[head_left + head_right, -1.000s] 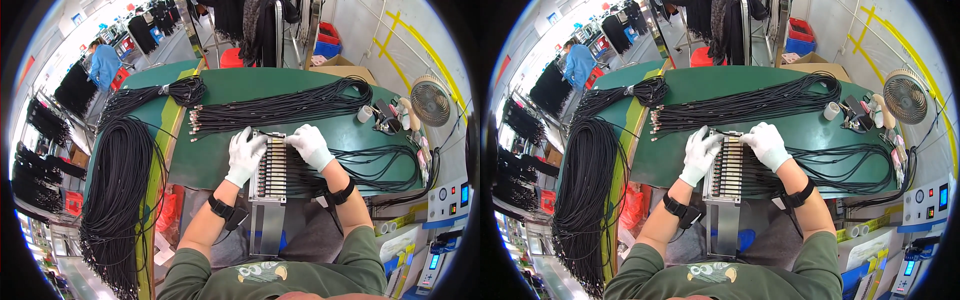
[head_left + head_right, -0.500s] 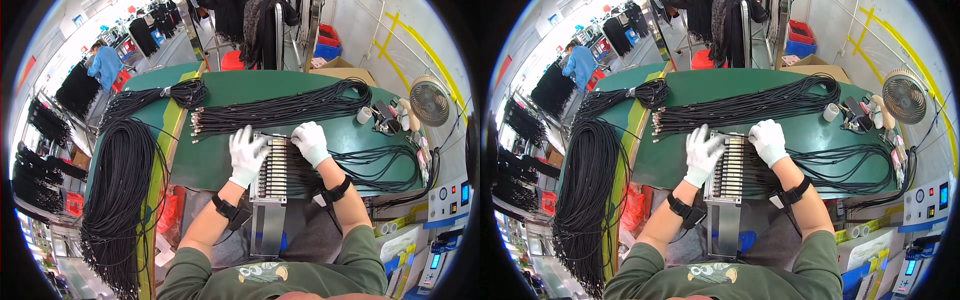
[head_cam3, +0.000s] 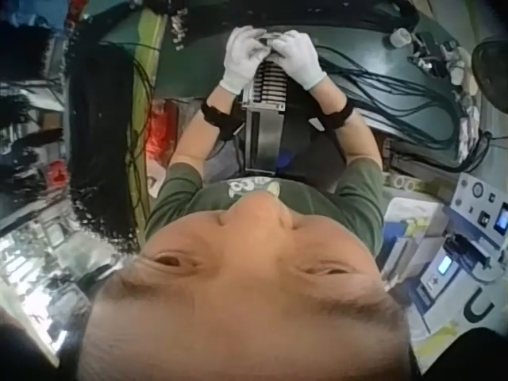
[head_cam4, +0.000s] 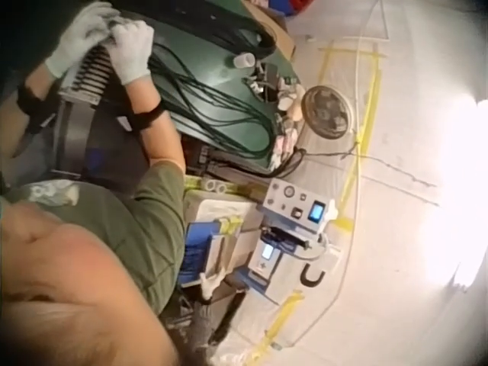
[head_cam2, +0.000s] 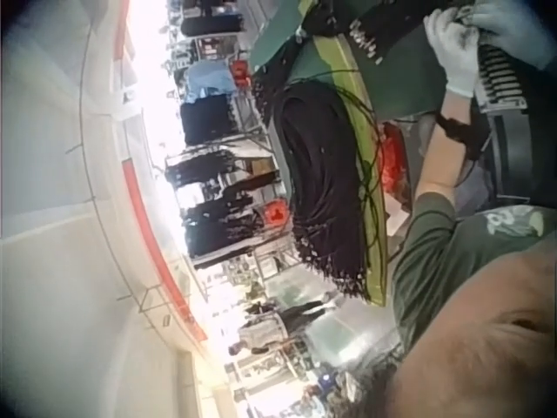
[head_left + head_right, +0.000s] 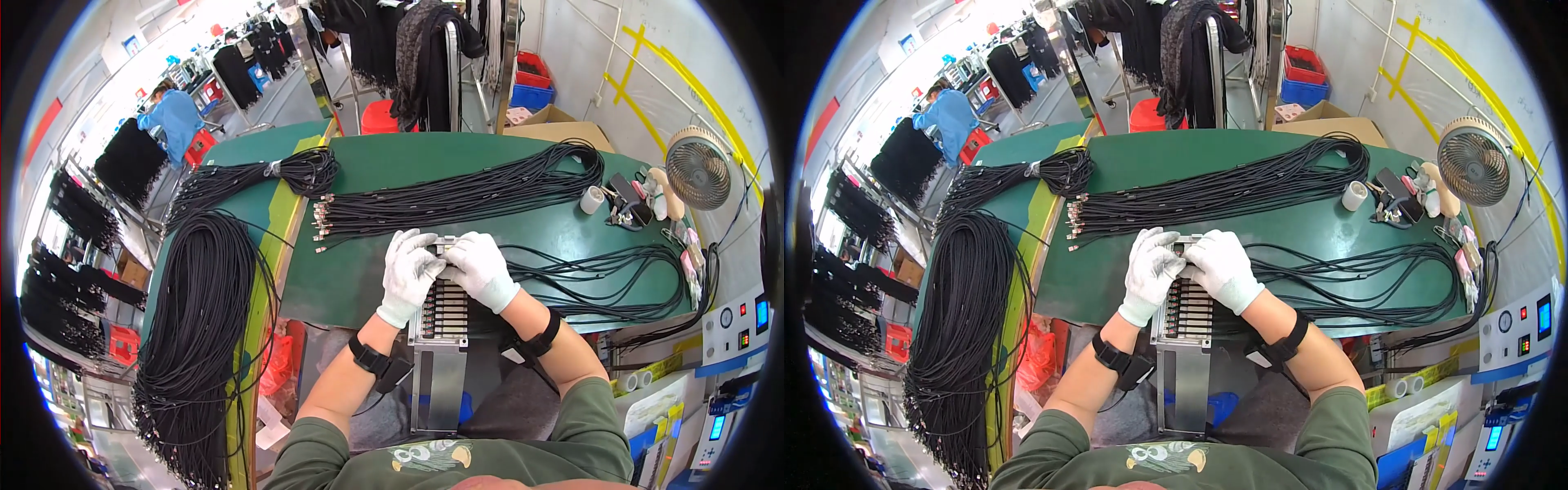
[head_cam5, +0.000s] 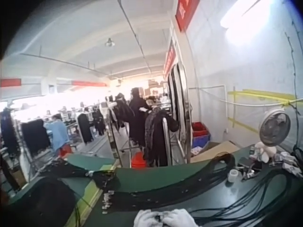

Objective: The person gathers a bundle of cables, aligns the connectors into a metal jig, and carries it to a machine for processing. After removing the cables from the jig, the person wraps tape around the bundle and sets it aside.

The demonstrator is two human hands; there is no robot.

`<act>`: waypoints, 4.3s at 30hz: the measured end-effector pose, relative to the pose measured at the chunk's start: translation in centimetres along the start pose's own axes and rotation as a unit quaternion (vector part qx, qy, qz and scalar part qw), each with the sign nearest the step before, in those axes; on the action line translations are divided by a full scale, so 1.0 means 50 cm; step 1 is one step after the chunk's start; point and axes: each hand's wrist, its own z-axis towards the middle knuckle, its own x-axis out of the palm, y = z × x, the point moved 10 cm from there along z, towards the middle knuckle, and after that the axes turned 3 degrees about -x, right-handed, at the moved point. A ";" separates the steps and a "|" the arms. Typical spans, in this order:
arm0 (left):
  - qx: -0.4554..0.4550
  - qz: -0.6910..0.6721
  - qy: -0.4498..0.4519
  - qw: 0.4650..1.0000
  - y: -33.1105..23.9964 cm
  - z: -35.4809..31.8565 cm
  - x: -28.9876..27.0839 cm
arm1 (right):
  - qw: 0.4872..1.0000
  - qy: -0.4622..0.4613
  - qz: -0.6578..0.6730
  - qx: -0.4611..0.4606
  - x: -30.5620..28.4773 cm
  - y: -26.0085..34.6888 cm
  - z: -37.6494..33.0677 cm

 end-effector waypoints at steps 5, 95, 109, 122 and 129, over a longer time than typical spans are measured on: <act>-0.074 -0.048 0.005 0.996 0.044 -0.006 -0.004 | 0.998 0.034 0.037 0.031 -0.024 -0.054 -0.007; -0.006 0.276 0.188 0.942 0.095 -0.156 -0.058 | 0.959 0.189 -0.049 -0.206 -0.007 0.379 -0.259; -0.029 0.253 0.153 0.955 0.083 -0.162 -0.067 | 0.873 -0.091 0.403 0.259 -0.105 0.129 -0.103; -0.047 0.160 0.137 0.977 0.054 -0.133 -0.100 | 0.981 0.115 -0.108 0.110 0.024 0.058 -0.062; -0.039 0.135 0.151 0.978 0.051 -0.134 -0.111 | 0.981 0.027 -0.162 0.103 0.028 0.085 -0.074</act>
